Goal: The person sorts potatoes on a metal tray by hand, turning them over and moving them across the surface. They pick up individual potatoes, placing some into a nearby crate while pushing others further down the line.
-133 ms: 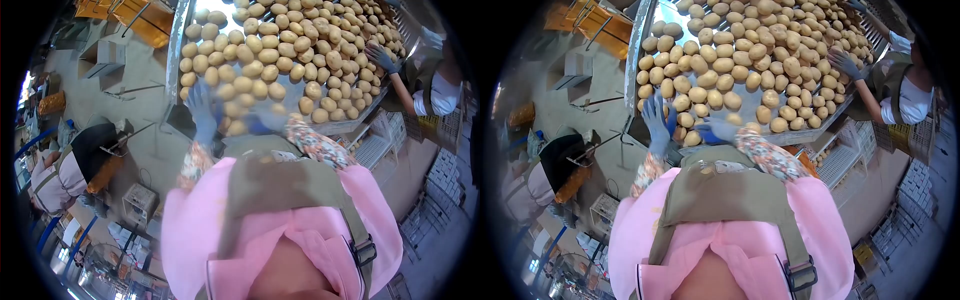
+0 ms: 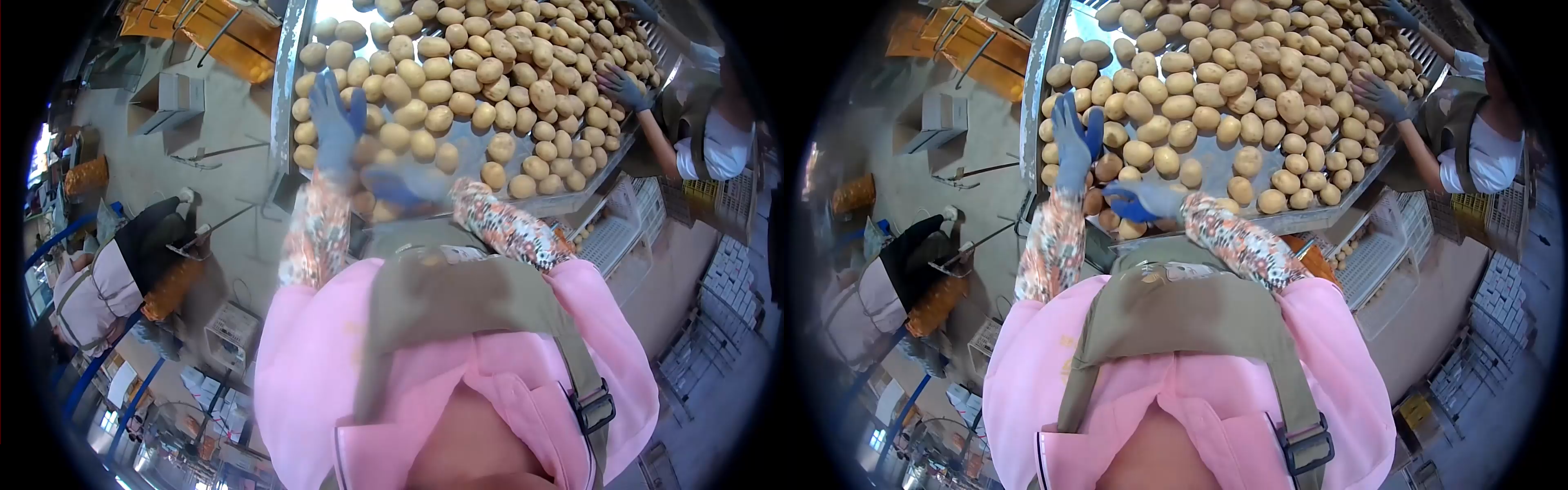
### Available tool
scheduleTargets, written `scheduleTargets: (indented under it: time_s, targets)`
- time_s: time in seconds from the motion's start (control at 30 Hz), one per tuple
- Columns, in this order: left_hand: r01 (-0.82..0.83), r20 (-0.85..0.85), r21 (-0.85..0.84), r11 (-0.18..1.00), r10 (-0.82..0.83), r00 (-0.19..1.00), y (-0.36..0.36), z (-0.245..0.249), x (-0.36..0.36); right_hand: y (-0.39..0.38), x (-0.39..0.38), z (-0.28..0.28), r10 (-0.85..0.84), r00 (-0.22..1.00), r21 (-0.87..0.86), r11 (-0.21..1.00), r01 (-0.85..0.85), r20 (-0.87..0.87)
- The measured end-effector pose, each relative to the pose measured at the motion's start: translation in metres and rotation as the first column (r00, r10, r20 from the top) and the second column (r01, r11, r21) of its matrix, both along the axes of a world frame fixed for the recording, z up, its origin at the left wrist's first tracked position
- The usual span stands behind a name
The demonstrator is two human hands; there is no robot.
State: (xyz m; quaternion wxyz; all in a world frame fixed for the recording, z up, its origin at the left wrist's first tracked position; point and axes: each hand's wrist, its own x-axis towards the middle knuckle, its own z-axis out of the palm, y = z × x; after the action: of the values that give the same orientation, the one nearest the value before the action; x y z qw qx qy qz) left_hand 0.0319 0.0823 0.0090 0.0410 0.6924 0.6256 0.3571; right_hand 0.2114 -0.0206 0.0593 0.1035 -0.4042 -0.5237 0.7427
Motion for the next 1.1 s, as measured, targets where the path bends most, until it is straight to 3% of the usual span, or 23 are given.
scheduleTargets:
  time_s: [0.03, 0.07, 0.1, 0.13, 0.17, 0.2, 0.23, 0.3, 0.33, 0.37, 0.4, 0.43, 0.47, 0.5, 0.53, 0.57, 0.6, 0.63, 0.67, 0.87, 1.1]
  targets:
    - [-0.011, 0.144, -0.081, 0.997, 0.023, 0.989, -0.003, 0.001, 0.002, 0.0, -0.001, 0.017, -0.013, 0.999, -0.183, 0.983, 0.004, -0.049]
    - [-0.006, 0.142, -0.09, 0.996, 0.018, 0.99, -0.006, 0.002, 0.008, 0.006, 0.011, 0.004, -0.105, 0.994, -0.027, 0.994, 0.105, -0.026]
    - [-0.003, 0.165, -0.342, 0.94, 0.063, 0.984, -0.006, 0.002, 0.018, 0.017, 0.031, -0.009, -0.199, 0.98, 0.141, 0.97, 0.198, -0.008]
    - [0.011, 0.177, -0.566, 0.824, 0.108, 0.978, -0.003, 0.002, 0.026, 0.03, 0.048, -0.001, -0.311, 0.934, 0.226, 0.936, 0.269, 0.177]
    - [-0.01, -0.218, -0.616, 0.788, -0.159, 0.963, -0.017, -0.01, 0.029, 0.042, 0.065, 0.01, -0.424, 0.839, 0.32, 0.891, 0.321, 0.34]
    - [-0.001, -0.216, -0.613, 0.79, -0.167, 0.962, -0.026, -0.022, 0.03, 0.042, 0.09, 0.0, -0.537, 0.663, 0.717, 0.697, 0.001, 0.521]
    - [-0.02, -0.292, -0.637, 0.771, -0.217, 0.931, -0.044, -0.003, 0.037, 0.037, 0.115, -0.015, -0.707, 0.443, 0.824, 0.377, -0.424, 0.551]
    - [-0.073, -0.435, -0.676, 0.734, -0.317, 0.843, -0.085, 0.034, 0.04, 0.012, 0.154, -0.037, -0.639, 0.493, 0.798, 0.372, -0.474, 0.591]
    - [-0.036, -0.471, -0.627, 0.778, -0.342, 0.813, -0.108, 0.003, 0.032, 0.008, 0.17, -0.039, -0.557, 0.538, 0.767, 0.357, -0.533, 0.633]
    - [-0.003, -0.509, -0.581, 0.814, -0.361, 0.781, -0.133, -0.027, 0.023, 0.018, 0.183, -0.037, -0.558, 0.538, 0.768, 0.356, -0.533, 0.632]
    - [0.028, -0.432, -0.607, 0.794, -0.359, 0.827, -0.152, -0.016, 0.021, 0.043, 0.195, -0.031, -0.309, 0.695, 0.663, 0.678, -0.318, 0.65]
    - [0.062, -0.353, -0.633, 0.771, -0.359, 0.864, -0.171, -0.004, 0.02, 0.068, 0.204, -0.025, -0.087, 0.848, 0.382, 0.913, -0.143, 0.524]
    - [0.012, -0.293, -0.681, 0.732, -0.287, 0.912, -0.187, -0.011, 0.02, 0.101, 0.189, 0.002, -0.14, 0.684, 0.123, 0.99, 0.074, 0.716]
    - [-0.043, -0.305, -0.741, 0.67, -0.279, 0.911, -0.191, 0.001, 0.022, 0.115, 0.168, 0.044, -0.411, 0.843, 0.262, 0.905, 0.334, 0.346]
    - [-0.034, -0.276, -0.747, 0.664, -0.264, 0.924, -0.193, 0.007, 0.021, 0.152, 0.18, 0.001, -0.456, 0.824, 0.538, 0.811, 0.229, 0.337]
    - [-0.026, -0.247, -0.754, 0.656, -0.246, 0.937, -0.194, 0.01, 0.02, 0.181, 0.171, -0.004, -0.498, 0.808, 0.76, 0.643, 0.098, 0.316]
    - [-0.038, -0.259, -0.754, 0.656, -0.244, 0.935, -0.193, 0.01, 0.02, 0.198, 0.169, -0.005, -0.363, 0.715, 0.594, 0.799, -0.091, 0.598]
    - [-0.042, -0.258, -0.761, 0.647, -0.243, 0.935, -0.193, 0.008, 0.021, 0.208, 0.146, 0.031, -0.173, 0.558, 0.359, 0.901, -0.242, 0.812]
    - [-0.048, -0.258, -0.768, 0.638, -0.24, 0.936, -0.192, 0.005, 0.022, 0.217, 0.142, 0.022, -0.103, 0.499, 0.303, 0.891, -0.338, 0.861]
    - [-0.085, -0.295, -0.746, 0.661, -0.213, 0.931, -0.191, -0.001, 0.029, 0.216, 0.153, -0.016, -0.018, 0.464, 0.273, 0.828, -0.489, 0.886]
    - [-0.119, -0.33, -0.746, 0.655, -0.209, 0.921, -0.19, 0.007, 0.034, 0.19, 0.175, -0.047, 0.091, 0.618, 0.33, 0.779, -0.533, 0.781]
